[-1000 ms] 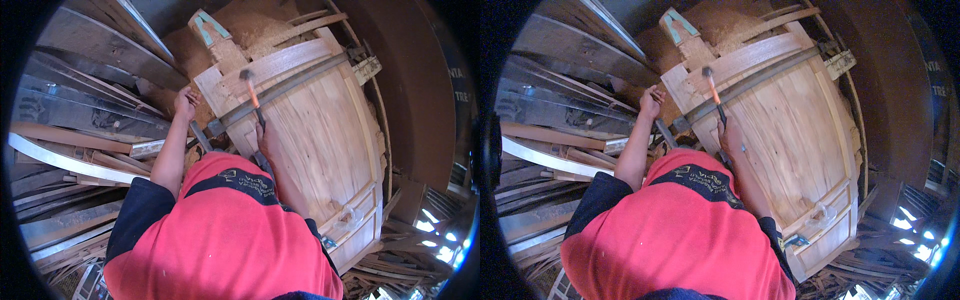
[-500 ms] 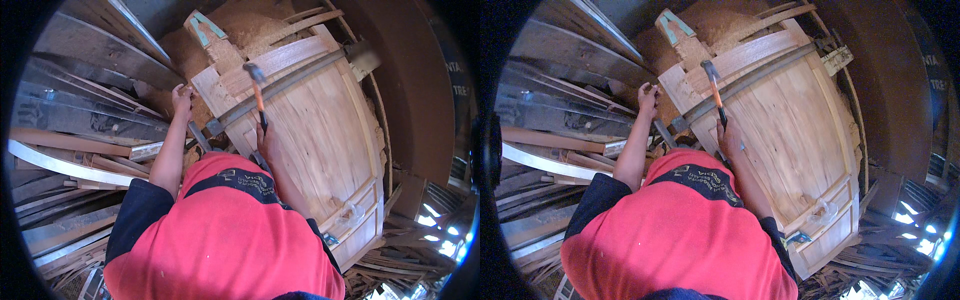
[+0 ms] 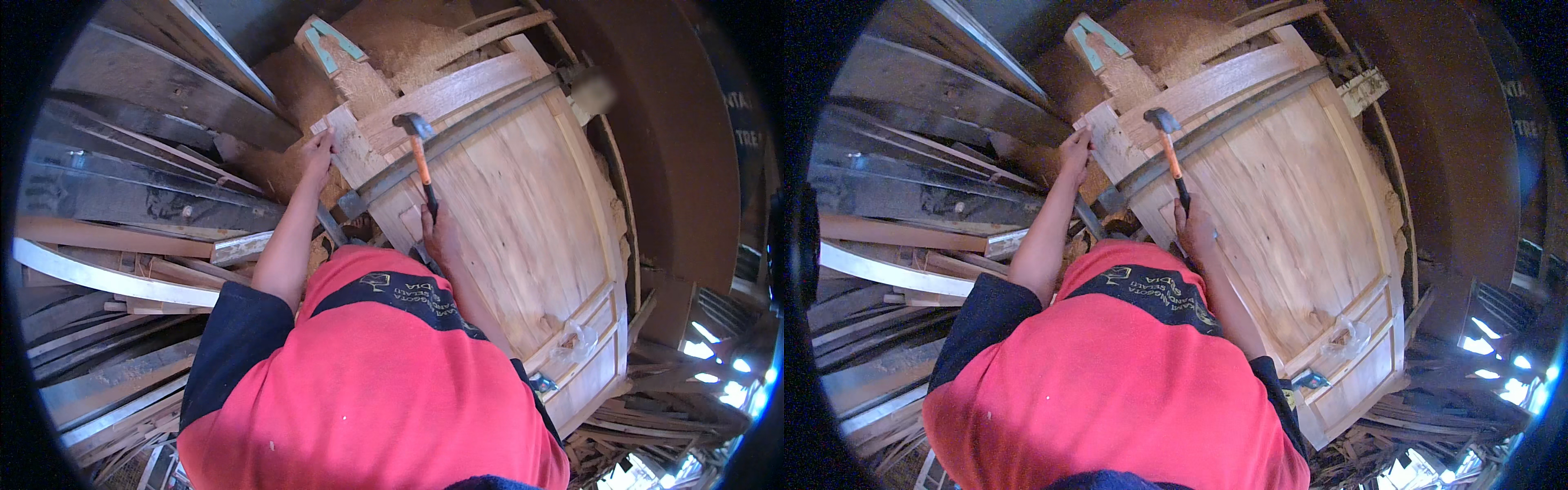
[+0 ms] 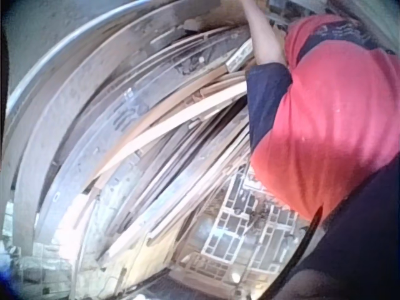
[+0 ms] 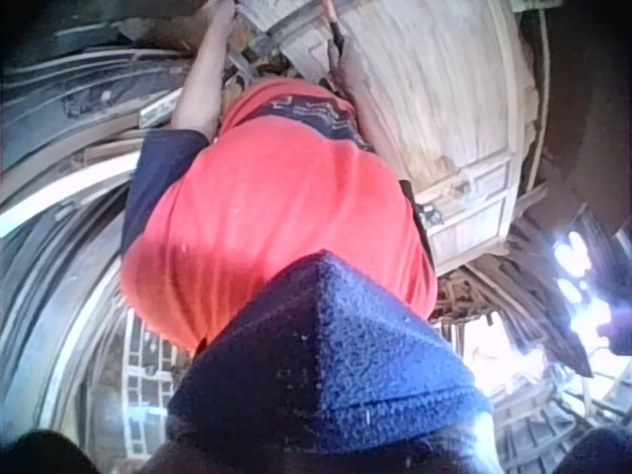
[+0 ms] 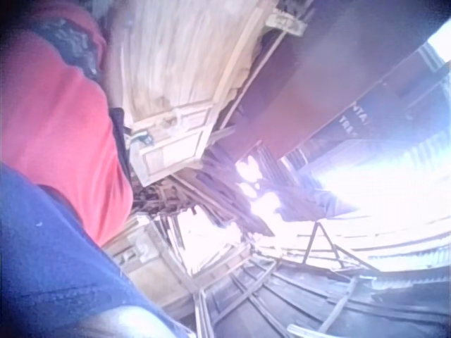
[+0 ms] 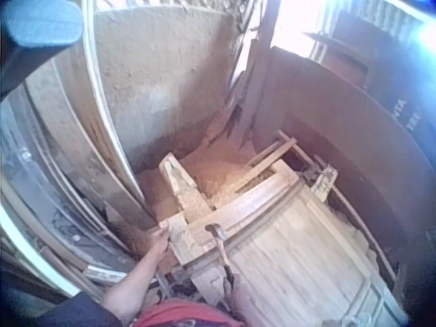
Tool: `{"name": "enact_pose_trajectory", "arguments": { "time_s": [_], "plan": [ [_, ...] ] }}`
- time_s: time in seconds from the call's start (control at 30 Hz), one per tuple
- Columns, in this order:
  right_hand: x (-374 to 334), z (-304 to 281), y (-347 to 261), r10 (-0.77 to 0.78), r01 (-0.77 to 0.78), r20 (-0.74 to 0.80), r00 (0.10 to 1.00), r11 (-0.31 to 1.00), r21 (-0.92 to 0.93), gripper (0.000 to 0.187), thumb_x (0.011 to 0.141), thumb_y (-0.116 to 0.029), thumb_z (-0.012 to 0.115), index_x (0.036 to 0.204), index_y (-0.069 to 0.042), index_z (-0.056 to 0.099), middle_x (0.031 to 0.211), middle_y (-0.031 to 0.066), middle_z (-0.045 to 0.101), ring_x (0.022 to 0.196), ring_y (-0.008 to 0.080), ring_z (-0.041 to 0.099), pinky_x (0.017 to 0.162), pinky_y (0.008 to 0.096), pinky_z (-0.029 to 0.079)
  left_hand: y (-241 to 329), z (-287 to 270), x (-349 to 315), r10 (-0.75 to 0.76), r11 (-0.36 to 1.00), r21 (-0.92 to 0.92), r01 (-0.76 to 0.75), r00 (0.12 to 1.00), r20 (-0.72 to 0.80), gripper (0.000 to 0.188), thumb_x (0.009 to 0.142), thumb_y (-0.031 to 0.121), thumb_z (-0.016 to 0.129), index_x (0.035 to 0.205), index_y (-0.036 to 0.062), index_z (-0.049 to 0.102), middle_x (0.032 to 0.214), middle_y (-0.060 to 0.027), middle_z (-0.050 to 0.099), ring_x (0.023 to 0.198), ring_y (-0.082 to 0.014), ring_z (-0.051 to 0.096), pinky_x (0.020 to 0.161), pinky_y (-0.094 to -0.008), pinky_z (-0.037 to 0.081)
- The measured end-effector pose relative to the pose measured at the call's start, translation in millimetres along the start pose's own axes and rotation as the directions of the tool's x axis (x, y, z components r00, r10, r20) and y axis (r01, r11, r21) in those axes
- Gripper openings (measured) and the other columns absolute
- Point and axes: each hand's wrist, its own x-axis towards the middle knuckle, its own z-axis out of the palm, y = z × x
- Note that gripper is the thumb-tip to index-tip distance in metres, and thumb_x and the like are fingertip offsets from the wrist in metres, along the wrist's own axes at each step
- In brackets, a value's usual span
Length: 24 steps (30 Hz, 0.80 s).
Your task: The person assembles a wooden door by aligning a panel, tightening a large clamp to secure the joints, and driving nails with a hammer.
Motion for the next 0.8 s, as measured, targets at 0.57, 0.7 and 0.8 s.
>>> {"name": "enact_pose_trajectory", "arguments": {
  "time_s": [0.57, 0.7, 0.8],
  "plan": [
    [-35, 11, 66, 0.085, -0.084, -0.052, 0.995, 0.996, 0.010, 0.034, 0.098, -0.036, 0.054, 0.102, -0.003, 0.056, 0.081, 0.0241, 0.061, 0.078, 0.0444, 0.060, 0.068, 0.0499, 0.044, -26, 32, 23, 0.275, 0.742, 0.624, -0.244, 0.960, 0.048, 0.031, 0.084, 0.030, 0.072, 0.104, 0.0057, 0.073, 0.097, -0.0179, 0.072, 0.093, -0.0291, 0.070, 0.084, -0.0370, 0.052],
    [-29, 2, 46, 0.154, -0.158, 0.064, 0.986, 0.986, 0.056, 0.035, 0.097, -0.037, 0.054, 0.104, -0.002, 0.057, 0.083, 0.0238, 0.062, 0.082, 0.0436, 0.061, 0.071, 0.0490, 0.045, -32, 30, 24, 0.382, 0.633, 0.681, -0.368, 0.914, 0.139, 0.029, 0.086, 0.029, 0.069, 0.103, 0.0062, 0.072, 0.101, -0.0174, 0.071, 0.096, -0.0337, 0.067, 0.085, -0.0394, 0.052],
    [-25, 5, 37, 0.081, -0.083, 0.036, 0.996, 0.995, 0.055, 0.035, 0.098, -0.037, 0.054, 0.106, -0.003, 0.057, 0.078, 0.0220, 0.061, 0.076, 0.0410, 0.060, 0.067, 0.0473, 0.044, -33, 28, 21, 0.489, 0.512, 0.710, -0.484, 0.844, 0.223, 0.026, 0.088, 0.028, 0.067, 0.103, 0.0077, 0.072, 0.104, -0.0162, 0.069, 0.097, -0.0356, 0.066, 0.085, -0.0414, 0.052]
  ]
}}
